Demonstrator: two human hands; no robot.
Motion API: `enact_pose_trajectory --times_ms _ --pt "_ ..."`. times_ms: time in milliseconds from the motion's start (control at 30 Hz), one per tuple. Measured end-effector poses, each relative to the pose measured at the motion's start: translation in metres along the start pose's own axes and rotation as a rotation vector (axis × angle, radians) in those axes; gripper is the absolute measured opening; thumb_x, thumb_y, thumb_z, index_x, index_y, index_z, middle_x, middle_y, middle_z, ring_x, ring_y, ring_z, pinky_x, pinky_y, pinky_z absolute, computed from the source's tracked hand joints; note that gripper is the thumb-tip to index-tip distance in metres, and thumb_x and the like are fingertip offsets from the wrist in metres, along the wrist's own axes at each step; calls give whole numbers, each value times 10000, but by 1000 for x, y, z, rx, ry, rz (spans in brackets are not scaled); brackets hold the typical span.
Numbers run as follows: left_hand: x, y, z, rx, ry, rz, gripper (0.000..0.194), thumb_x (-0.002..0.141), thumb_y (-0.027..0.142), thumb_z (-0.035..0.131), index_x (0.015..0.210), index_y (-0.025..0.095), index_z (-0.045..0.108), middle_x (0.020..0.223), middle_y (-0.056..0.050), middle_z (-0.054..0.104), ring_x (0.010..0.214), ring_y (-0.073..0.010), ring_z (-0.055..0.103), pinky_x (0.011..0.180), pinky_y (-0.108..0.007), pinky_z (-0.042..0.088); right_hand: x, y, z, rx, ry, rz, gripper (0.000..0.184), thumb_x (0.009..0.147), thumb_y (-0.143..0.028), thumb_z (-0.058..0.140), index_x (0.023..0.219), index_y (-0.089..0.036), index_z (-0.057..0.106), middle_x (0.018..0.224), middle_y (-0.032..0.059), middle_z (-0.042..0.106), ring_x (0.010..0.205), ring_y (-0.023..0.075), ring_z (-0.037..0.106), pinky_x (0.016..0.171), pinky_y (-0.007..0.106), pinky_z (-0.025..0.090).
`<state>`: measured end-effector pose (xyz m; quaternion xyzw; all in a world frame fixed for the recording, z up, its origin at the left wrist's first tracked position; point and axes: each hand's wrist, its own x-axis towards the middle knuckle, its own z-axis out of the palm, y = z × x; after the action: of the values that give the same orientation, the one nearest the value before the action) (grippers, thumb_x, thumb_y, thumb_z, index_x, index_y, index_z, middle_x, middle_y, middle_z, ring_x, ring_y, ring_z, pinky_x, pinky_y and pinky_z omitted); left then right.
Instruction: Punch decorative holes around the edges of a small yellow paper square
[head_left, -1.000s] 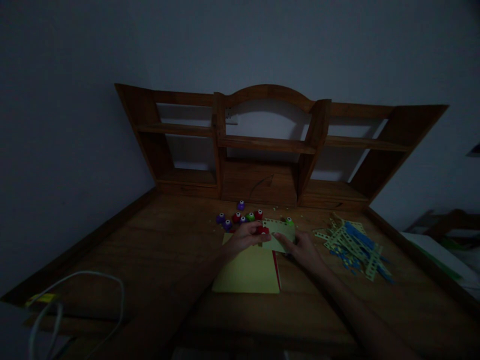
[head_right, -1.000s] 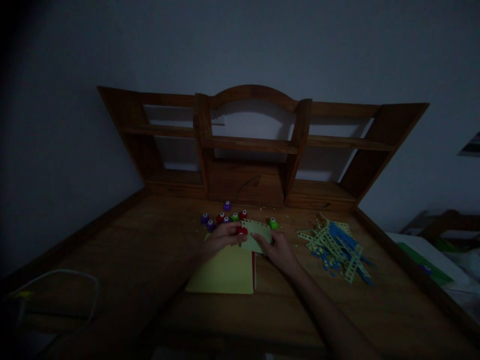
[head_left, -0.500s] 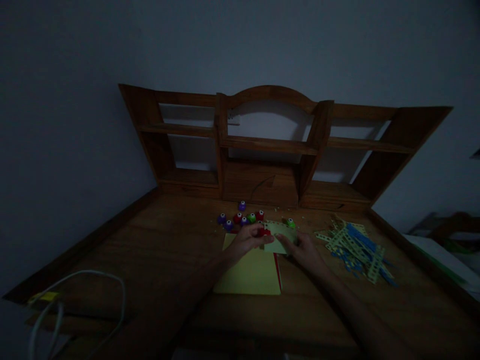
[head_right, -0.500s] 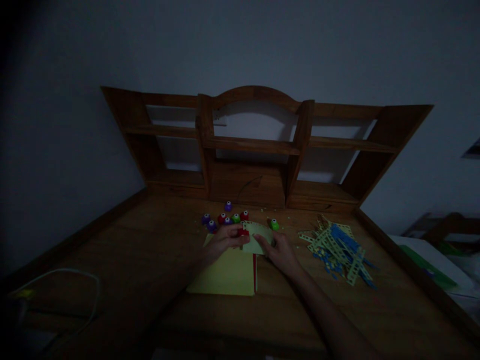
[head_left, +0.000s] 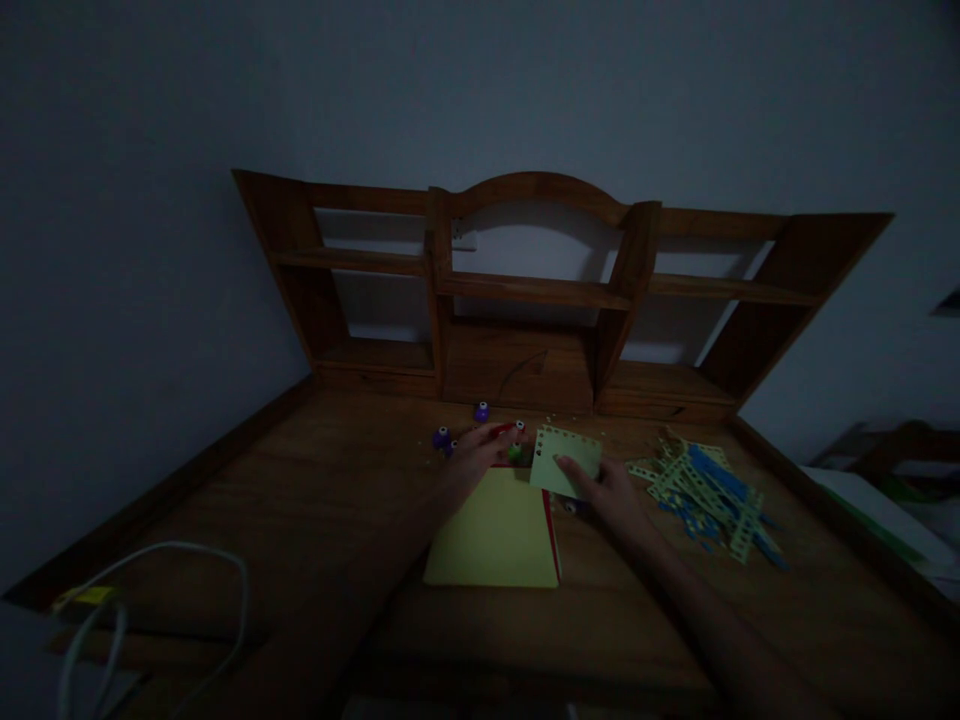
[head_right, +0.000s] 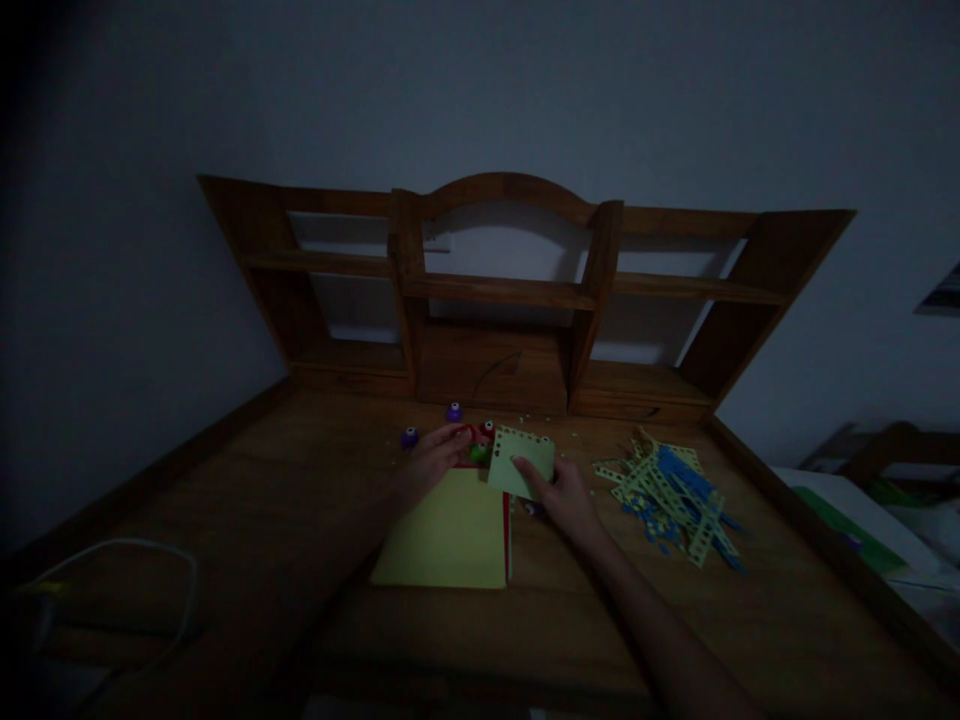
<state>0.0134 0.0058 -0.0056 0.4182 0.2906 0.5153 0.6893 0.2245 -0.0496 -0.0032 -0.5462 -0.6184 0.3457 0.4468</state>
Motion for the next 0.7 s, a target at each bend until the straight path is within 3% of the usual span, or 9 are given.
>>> enact_pose_trajectory --times_ms 200,300,400,600,700 --pt "9 -1 -14 -89 53 -15 302 774 360 681 928 101 658 977 -128 687 869 -205 650 774 -300 515 0 2 -1 75 -23 36 442 814 -542 568 859 -110 646 754 90 682 587 188 610 462 238 439" --pt "9 -6 -22 -175 41 -69 333 786 258 667 1091 137 613 951 -100 690 894 -193 656 842 -313 503 0 1 -2 98 -19 37 431 813 -534 575 879 -113 643 773 91 681 589 187 615 470 241 454" --pt "7 -6 -28 -256 -7 -53 504 800 197 636 1282 196 488 956 -84 688 928 -182 659 907 -330 479 0 0 -2 101 -10 33 434 811 -533 576 861 -107 650 757 93 677 586 188 618 479 244 462" --pt "11 6 -25 -396 117 -203 515 840 409 592 1255 126 477 978 -157 670 931 -222 666 899 -361 497 1 2 -2 70 18 24 453 798 -544 583 850 -100 655 763 101 682 606 197 627 489 246 464" --pt "13 8 -26 -415 145 -213 524 833 464 583 1205 107 486 1018 -184 654 964 -229 658 891 -343 505 1 2 -3 44 12 40 477 791 -562 578 847 -94 656 745 101 683 586 200 624 480 251 463"
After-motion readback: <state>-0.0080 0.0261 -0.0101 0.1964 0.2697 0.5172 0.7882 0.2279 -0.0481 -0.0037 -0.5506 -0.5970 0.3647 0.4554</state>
